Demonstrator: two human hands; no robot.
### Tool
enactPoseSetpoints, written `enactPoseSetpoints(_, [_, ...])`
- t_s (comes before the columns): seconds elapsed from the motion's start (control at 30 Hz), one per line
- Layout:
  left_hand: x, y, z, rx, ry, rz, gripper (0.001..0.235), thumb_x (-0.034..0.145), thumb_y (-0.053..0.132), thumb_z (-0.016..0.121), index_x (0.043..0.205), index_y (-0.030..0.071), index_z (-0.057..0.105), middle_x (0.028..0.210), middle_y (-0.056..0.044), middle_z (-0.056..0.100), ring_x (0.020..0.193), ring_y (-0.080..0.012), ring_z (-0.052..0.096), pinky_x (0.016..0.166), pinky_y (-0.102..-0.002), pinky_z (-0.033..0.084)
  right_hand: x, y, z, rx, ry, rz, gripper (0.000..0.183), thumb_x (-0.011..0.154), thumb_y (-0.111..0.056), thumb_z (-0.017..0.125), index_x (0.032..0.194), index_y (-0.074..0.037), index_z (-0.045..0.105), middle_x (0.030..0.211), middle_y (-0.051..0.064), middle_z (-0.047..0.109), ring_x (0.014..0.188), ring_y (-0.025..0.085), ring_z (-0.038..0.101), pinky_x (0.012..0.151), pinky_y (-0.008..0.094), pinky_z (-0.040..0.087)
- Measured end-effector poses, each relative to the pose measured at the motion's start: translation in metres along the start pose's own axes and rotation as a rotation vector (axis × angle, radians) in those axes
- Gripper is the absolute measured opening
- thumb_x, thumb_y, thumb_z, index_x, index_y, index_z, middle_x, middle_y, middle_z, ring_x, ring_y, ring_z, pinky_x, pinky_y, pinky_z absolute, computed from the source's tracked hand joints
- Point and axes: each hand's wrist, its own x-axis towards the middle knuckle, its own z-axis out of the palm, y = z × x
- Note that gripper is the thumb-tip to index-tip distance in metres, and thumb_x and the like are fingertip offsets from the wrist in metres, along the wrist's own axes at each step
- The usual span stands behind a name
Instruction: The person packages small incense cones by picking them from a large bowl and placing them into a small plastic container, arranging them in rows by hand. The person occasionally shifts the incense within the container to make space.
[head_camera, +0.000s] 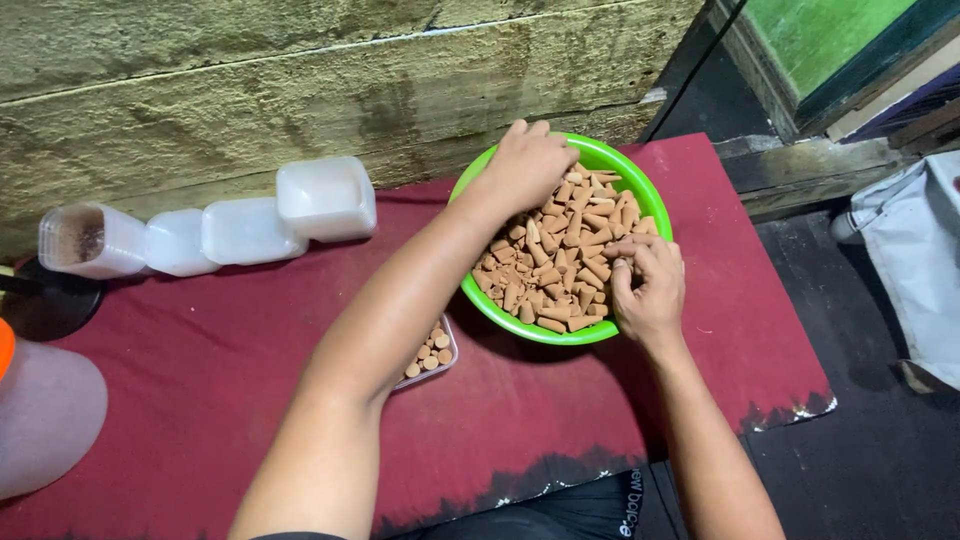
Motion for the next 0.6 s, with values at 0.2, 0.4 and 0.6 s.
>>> enactPoseSetpoints(0.2, [0.007,0.023,0.015,-0.010,0.160,0.021,0.011,0.088,0.030,0.067,0.094,0.023,0.073,0.075,-0.003,0.070,0.088,-0.0275,0.059,0.071,-0.042,0.040,0.002,-0.004,0.000,0.022,0.009,0.019,0.022,0.093,-0.010,0.064,0.101,-0.027,0.076,0.105,0.000,0.068,0.098,0.029,0.060,0.087,0.043,0.045])
enactPoseSetpoints(0.4, [-0.022,0.013,-0.052,-0.308,0.137,-0.033,0.017,0.093,0.017,0.056,0.103,0.025,0.068,0.085,-0.005,0.067,0.089,-0.0279,0.056,0.075,-0.041,0.043,0.002,-0.001,0.001,0.018,0.017,-0.004,0.021,0.092,-0.009,0.064,0.099,-0.026,0.076,0.104,0.001,0.069,0.097,0.030,0.061,0.086,0.043,0.046])
enactPoseSetpoints(0.6, [-0.130,-0.021,-0.150,-0.489,0.178,-0.014,0.049,0.084,-0.006,0.056,0.129,0.007,0.067,0.095,-0.020,0.059,0.097,-0.0433,0.057,0.086,-0.049,0.048,0.002,0.000,0.000,0.017,0.008,-0.016,0.020,0.092,-0.009,0.064,0.100,-0.023,0.076,0.104,0.003,0.069,0.096,0.031,0.061,0.087,0.044,0.047])
